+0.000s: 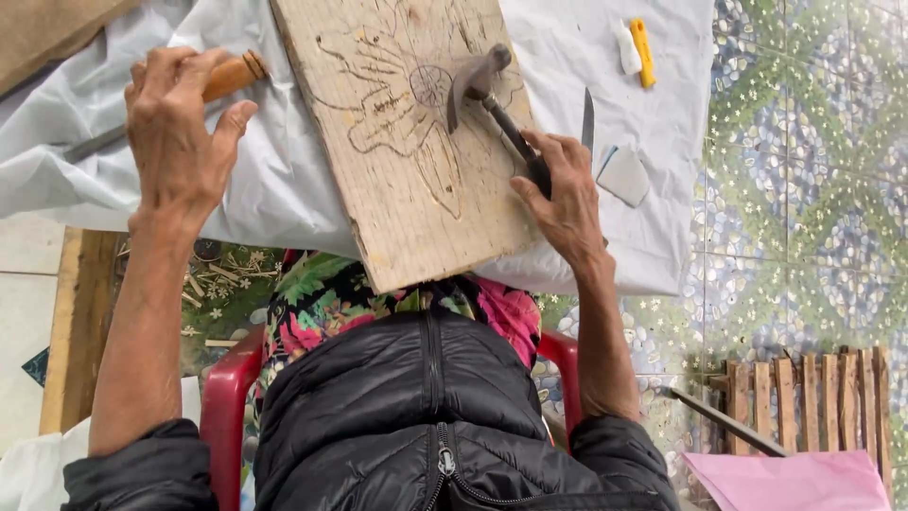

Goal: Carving a floral design into a wooden board using a hammer, chisel, and utility knife.

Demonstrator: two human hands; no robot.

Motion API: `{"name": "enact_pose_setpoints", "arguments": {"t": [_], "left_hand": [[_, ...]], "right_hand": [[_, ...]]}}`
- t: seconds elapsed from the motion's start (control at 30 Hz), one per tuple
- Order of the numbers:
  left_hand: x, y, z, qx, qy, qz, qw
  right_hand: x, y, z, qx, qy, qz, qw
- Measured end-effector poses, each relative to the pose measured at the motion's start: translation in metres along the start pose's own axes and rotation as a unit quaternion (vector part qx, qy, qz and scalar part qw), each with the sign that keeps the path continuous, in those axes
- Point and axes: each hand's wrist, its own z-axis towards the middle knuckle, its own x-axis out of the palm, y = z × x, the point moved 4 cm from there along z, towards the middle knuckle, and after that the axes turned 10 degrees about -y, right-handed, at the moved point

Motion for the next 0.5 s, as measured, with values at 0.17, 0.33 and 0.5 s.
{"name": "enact_pose_setpoints", "arguments": {"t": [0.17, 0.33, 0.5], "left_hand": [[0.032, 0.029, -0.01, -0.003, 0.031, 0.102, 0.994], [0.033, 0.035, -0.011, 0.002, 0.009, 0.135, 0.991], [0.008, 0.015, 0.028, -0.007, -0.081, -0.104, 0.991]], "right_hand": [[0.008, 0.004, 0.004, -0.001, -0.063, -0.064, 0.996], [0.013, 0.011, 0.003, -0.027, -0.109, -0.128, 0.986], [0.013, 0.02, 0.004, -0.028, -0.131, -0.161, 0.978]]}}
